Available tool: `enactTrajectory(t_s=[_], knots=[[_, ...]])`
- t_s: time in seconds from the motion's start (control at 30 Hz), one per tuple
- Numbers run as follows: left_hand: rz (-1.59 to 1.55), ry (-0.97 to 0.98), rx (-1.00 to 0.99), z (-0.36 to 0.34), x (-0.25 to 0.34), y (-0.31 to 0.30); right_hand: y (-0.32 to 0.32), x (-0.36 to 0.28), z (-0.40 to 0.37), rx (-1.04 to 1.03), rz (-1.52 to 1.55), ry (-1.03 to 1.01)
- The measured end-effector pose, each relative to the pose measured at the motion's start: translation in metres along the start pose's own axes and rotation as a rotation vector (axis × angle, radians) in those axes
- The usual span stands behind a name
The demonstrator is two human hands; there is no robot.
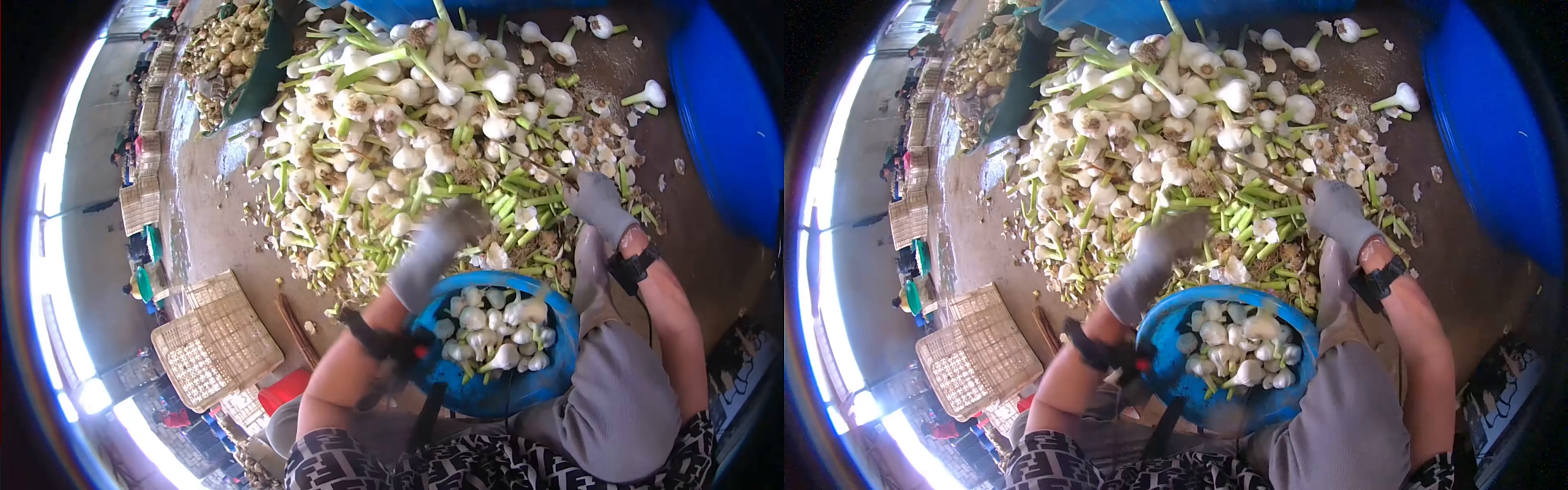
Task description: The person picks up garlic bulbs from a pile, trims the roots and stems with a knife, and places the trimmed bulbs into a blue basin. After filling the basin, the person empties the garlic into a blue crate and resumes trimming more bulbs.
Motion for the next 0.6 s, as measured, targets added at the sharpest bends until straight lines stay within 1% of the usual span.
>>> enactTrajectory(t_s=[0.03,0.07,0.1,0.13,0.17,0.2,0.23,0.27,0.33,0.37,0.4,0.43,0.47,0.5,0.53,0.57,0.6], knots=[[-0.157,-0.015,0.206,0.017,-0.004,-0.043,0.004,0.000,0.001,-0.043,0.000,0.040],[-0.377,0.040,0.364,0.034,-0.004,-0.091,0.009,0.000,0.003,-0.084,0.000,0.077],[-0.450,0.111,0.411,0.055,-0.001,-0.126,0.012,-0.002,0.002,0.020,-0.022,0.069],[-0.388,0.149,0.436,0.079,0.004,-0.148,0.015,-0.006,0.004,0.015,0.001,0.025],[0.095,0.121,0.557,0.092,0.023,-0.155,0.017,-0.010,0.005,0.007,0.022,-0.018],[-0.348,-0.021,0.473,0.106,0.017,-0.157,0.015,-0.014,0.006,-0.001,0.042,-0.058],[-0.819,-0.144,0.467,0.118,0.010,-0.158,0.014,-0.014,0.007,-0.032,0.035,-0.025],[-0.980,-0.170,0.505,0.112,0.009,-0.150,0.012,-0.012,0.006,-0.012,0.044,-0.017],[-0.852,-0.077,0.409,0.113,-0.011,-0.144,0.010,-0.007,0.003,0.018,0.061,-0.001],[-0.226,0.119,0.447,0.093,-0.003,-0.129,0.012,-0.006,0.000,0.006,0.075,0.010],[0.344,0.335,0.631,0.066,0.003,-0.111,0.010,-0.007,-0.001,-0.005,0.089,0.021],[-0.310,0.394,0.203,0.059,-0.013,-0.089,0.008,-0.009,0.000,-0.010,0.100,0.031],[-0.662,0.264,-0.019,0.057,-0.022,-0.070,0.005,-0.017,0.001,0.002,0.137,-0.038],[-1.029,0.096,-0.182,0.052,-0.027,-0.050,0.003,-0.029,0.002,0.013,0.174,-0.108],[-1.088,-0.220,-0.109,0.049,-0.039,-0.031,0.001,-0.042,0.003,0.027,0.211,-0.180],[-0.978,-0.124,-0.128,0.037,-0.028,-0.017,-0.003,-0.057,0.004,0.055,0.244,-0.241],[-0.761,-0.060,-0.078,0.031,-0.021,-0.009,-0.008,-0.073,0.004,0.081,0.280,-0.303]])
Point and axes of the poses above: each hand's wrist, its own z-axis towards the middle knuckle, its own y-axis out of the palm, x = y × z, the point moved 6 cm from there along z, towards the middle knuckle, and after that the axes turned 12 degrees about -y, right-handed, at the moved point
